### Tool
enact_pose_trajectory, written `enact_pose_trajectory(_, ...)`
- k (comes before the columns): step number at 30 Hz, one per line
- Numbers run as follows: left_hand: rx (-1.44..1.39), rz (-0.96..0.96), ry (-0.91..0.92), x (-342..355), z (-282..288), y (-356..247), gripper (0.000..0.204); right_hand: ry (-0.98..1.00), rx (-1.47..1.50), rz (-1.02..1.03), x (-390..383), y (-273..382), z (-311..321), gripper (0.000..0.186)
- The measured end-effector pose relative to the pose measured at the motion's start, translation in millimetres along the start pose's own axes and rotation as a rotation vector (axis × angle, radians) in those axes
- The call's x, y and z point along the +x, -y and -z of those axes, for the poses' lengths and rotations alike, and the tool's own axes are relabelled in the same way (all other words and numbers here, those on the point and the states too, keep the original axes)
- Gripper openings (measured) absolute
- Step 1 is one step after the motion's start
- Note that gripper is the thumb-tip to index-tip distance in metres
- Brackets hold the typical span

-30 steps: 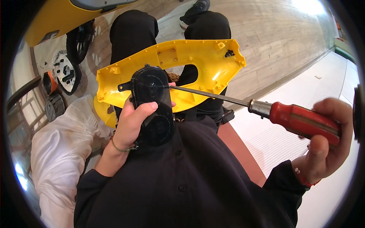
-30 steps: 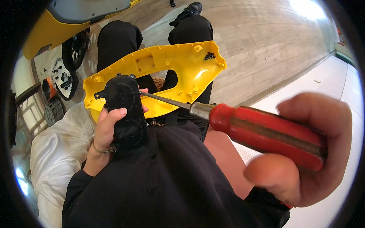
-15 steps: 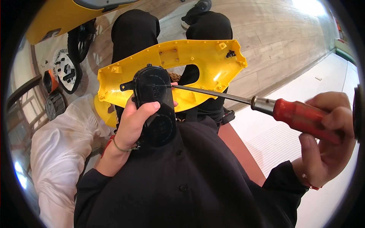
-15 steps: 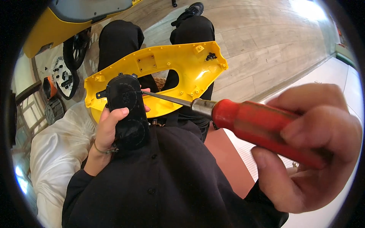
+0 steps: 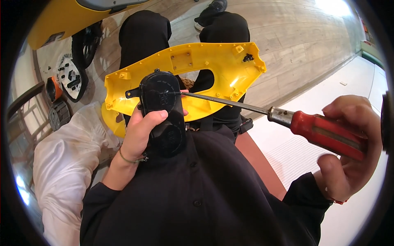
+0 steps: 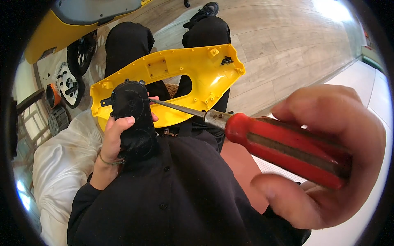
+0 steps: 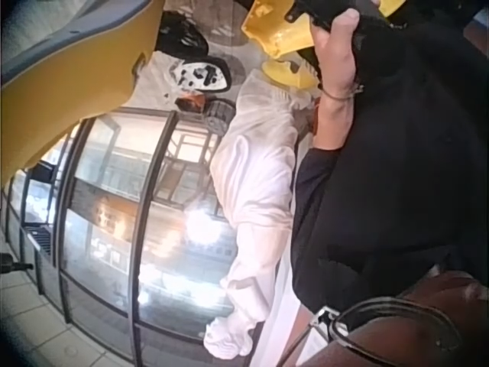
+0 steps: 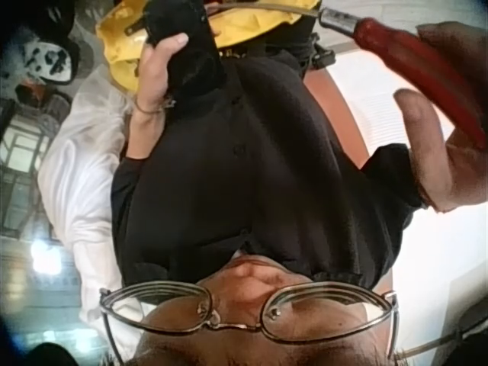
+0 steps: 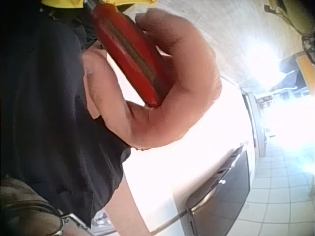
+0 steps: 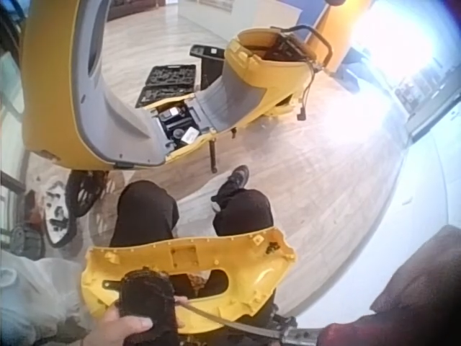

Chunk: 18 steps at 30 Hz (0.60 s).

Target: Screwing a digital instrument cluster into a yellow motorcycle front cowling.

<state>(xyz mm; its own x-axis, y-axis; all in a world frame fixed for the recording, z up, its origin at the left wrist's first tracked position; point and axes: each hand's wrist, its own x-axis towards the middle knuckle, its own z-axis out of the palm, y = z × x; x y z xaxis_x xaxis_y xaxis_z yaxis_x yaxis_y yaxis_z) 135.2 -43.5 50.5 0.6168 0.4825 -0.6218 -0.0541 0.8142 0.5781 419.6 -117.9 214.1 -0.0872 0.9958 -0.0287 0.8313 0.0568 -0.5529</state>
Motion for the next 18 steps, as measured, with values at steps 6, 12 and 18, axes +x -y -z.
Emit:
enact_pose_trajectory(6,-0.15,-0.041,0.012,2,-3,5,0.054,-0.05,-0.146,-0.076,-15,-6,7,0.05)
enact_pose_trajectory(12,-0.204,-0.082,0.144,7,7,10,0.069,0.027,0.167,0.109,-11,-4,10,0.061)
enact_pose_trajectory(18,-0.323,-0.062,0.173,8,9,10,0.069,-0.393,-0.177,-0.38,-24,7,-12,0.059)
